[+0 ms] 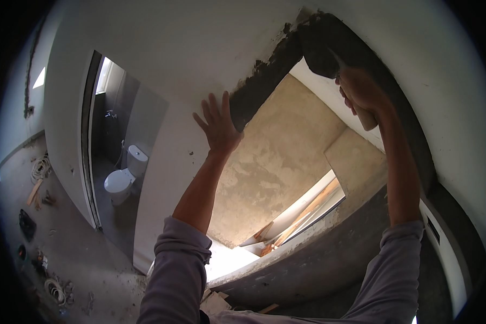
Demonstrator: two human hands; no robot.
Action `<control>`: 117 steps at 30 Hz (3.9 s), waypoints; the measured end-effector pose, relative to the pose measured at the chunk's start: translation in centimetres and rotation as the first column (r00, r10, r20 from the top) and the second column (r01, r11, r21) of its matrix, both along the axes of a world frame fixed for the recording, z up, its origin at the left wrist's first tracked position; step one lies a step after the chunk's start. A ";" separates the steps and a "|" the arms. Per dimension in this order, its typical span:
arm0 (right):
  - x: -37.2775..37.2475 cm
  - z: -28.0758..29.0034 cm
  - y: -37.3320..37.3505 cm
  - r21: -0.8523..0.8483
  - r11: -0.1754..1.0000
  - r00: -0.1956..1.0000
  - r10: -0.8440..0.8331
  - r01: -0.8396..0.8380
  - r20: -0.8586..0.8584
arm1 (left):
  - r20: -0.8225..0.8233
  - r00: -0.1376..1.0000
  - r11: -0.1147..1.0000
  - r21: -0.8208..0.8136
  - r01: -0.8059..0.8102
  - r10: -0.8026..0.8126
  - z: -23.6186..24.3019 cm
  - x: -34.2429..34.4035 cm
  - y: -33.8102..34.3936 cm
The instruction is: The person applies plaster to the edge of a wall and doorframe using a trowel, dips a brush into a bucket of liquid to dampen the area, and uses a finishing trowel and a sponge to smooth the surface.
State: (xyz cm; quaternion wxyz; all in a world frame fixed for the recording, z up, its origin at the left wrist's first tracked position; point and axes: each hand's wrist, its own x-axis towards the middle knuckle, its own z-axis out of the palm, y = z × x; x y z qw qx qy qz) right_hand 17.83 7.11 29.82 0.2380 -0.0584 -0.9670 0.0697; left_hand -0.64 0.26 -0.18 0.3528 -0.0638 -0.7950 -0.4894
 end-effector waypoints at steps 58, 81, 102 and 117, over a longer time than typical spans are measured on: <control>0.1 -13.8 2.3 0.364 0.917 0.912 0.001 -0.165 0.410 | 0.036 0.999 1.000 -0.006 -0.008 0.008 0.5 0.8 -0.4; 1.1 -14.2 3.8 0.286 0.930 0.910 0.102 -0.231 0.402 | 0.007 0.999 0.998 -0.046 -0.036 0.036 0.5 0.7 -0.6; -2.4 -13.1 3.9 0.447 0.865 0.973 0.192 -0.229 0.129 | -0.254 0.958 0.741 -0.617 -0.266 0.133 22.0 4.4 -1.2; -0.9 -31.1 6.2 0.124 0.973 0.914 0.133 -0.193 0.384 | -0.219 0.970 0.859 -0.472 -0.199 0.104 21.4 3.8 -1.1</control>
